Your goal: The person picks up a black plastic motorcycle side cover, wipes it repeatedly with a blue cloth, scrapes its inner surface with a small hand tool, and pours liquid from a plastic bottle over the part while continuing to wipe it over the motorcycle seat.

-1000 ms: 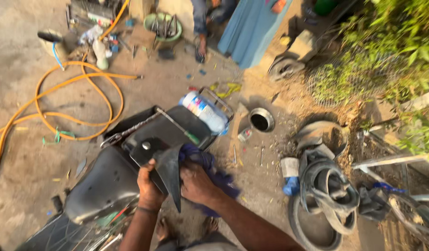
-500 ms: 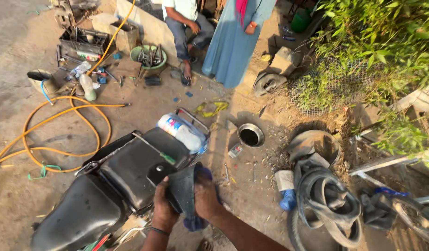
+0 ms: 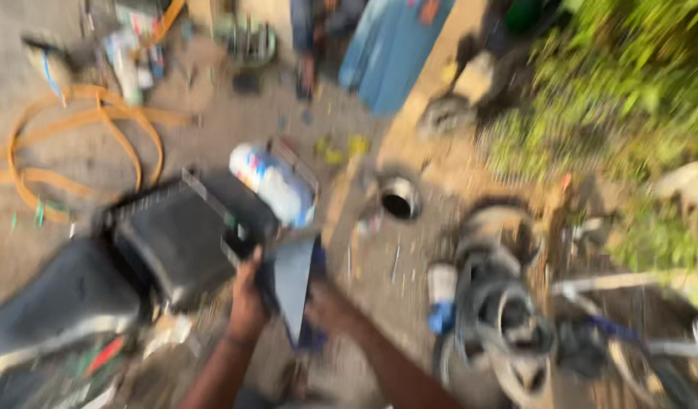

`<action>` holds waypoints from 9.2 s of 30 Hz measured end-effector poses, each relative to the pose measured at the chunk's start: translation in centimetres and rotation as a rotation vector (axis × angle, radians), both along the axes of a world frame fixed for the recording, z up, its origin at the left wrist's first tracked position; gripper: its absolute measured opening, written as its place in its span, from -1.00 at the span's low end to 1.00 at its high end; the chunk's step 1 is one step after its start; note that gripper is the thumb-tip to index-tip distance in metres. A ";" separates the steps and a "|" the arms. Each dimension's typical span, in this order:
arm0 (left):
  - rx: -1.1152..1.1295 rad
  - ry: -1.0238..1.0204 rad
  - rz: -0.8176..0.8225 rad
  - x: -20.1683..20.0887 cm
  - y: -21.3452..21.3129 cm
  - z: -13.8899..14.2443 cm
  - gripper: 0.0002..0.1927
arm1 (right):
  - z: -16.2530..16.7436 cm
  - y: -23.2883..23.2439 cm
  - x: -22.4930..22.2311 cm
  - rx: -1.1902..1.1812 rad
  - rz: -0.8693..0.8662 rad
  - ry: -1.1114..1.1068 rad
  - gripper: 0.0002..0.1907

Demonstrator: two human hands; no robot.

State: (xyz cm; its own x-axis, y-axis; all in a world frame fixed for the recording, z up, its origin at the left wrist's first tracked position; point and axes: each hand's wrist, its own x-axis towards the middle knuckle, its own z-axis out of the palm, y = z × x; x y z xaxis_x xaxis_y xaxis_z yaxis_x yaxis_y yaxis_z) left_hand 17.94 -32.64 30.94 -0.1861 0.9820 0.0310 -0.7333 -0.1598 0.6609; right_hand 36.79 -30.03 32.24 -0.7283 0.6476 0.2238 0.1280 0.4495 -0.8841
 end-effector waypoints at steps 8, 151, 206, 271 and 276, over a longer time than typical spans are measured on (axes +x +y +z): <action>-0.470 -0.092 -0.175 -0.2 5.9 2.3 -0.50 | 0.3 3.7 -1.9 0.135 -0.405 -0.531 -0.64; -0.066 0.454 -0.309 -14.9 18.1 7.0 -0.16 | 9.1 12.3 -16.0 0.577 -0.290 -0.689 -0.18; -0.171 -0.124 -0.225 -17.0 14.7 5.0 -0.74 | 1.2 15.7 -7.4 -0.557 -0.712 0.883 -0.64; -0.225 0.538 0.016 -14.9 14.0 6.4 -0.67 | 7.0 14.4 -10.8 -0.445 -0.629 0.440 -0.82; -0.247 0.282 -0.133 -16.2 15.1 5.9 -0.73 | 5.6 13.7 -9.4 0.220 -0.078 0.095 -0.53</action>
State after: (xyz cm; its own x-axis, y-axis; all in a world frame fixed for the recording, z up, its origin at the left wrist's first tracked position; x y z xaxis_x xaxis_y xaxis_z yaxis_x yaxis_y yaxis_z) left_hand 1.75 -17.59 36.85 -0.0747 0.9812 -0.1780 -0.5211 0.1137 0.8459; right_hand 27.41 -16.34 37.84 -0.6467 0.6293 0.4310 0.0906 0.6245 -0.7758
